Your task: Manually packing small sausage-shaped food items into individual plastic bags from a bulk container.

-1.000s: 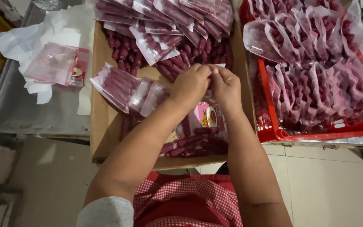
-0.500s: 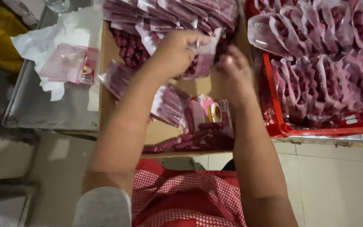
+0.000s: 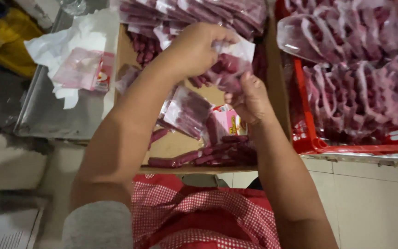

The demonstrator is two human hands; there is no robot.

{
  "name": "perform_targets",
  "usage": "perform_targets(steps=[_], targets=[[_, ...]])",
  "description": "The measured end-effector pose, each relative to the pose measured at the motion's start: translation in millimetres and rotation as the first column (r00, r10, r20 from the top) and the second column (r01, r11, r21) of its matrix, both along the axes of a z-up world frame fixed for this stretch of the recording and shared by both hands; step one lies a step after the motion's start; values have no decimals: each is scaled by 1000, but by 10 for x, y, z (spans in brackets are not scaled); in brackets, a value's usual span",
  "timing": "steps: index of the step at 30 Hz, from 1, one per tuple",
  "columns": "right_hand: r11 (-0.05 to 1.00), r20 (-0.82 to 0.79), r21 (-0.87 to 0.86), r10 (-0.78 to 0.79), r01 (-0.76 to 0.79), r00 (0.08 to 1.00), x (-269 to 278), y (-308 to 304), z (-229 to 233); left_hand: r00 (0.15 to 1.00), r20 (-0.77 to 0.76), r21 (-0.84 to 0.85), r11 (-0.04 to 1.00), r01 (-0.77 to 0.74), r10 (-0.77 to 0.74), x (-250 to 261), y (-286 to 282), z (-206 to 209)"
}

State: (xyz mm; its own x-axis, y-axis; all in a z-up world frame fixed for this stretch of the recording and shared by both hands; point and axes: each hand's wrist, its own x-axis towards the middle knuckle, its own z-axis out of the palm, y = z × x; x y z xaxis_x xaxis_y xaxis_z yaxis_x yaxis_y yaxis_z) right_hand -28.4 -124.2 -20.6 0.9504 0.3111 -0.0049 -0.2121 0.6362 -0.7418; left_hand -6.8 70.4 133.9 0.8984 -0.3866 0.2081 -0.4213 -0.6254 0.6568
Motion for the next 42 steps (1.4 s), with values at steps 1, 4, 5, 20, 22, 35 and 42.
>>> perform_targets(steps=[1, 4, 5, 20, 22, 35, 42], targets=[[1000, -7, 2, 10, -10, 1000, -21, 15, 62, 1000, -7, 2, 1000, -10, 10, -51, -10, 75], [990, -74, -125, -80, 71, 994, -71, 52, 198, 991, -126, 66, 997, -30, 38, -212, -60, 297], [998, -26, -51, -50, 48, 998, -81, 66, 213, 983, -173, 99, 994, -41, 57, -277, -84, 371], [995, 47, 104, 3, -8, 999, -122, 102, 288, 998, -55, -42, 999, -31, 29, -116, -60, 92], [996, 40, 86, -2, -2, 999, -167, 115, 394, 995, -75, -68, 995, -72, 67, -204, -107, 202], [985, 60, 168, -47, 37, 997, -192, 153, 418, 876, -436, -35, 969, -245, 206, -553, -137, 303], [963, -121, 268, 7, 26, 993, -83, 168, 209, 910, -379, -382, 867, -319, 168, -417, 3, -181]])
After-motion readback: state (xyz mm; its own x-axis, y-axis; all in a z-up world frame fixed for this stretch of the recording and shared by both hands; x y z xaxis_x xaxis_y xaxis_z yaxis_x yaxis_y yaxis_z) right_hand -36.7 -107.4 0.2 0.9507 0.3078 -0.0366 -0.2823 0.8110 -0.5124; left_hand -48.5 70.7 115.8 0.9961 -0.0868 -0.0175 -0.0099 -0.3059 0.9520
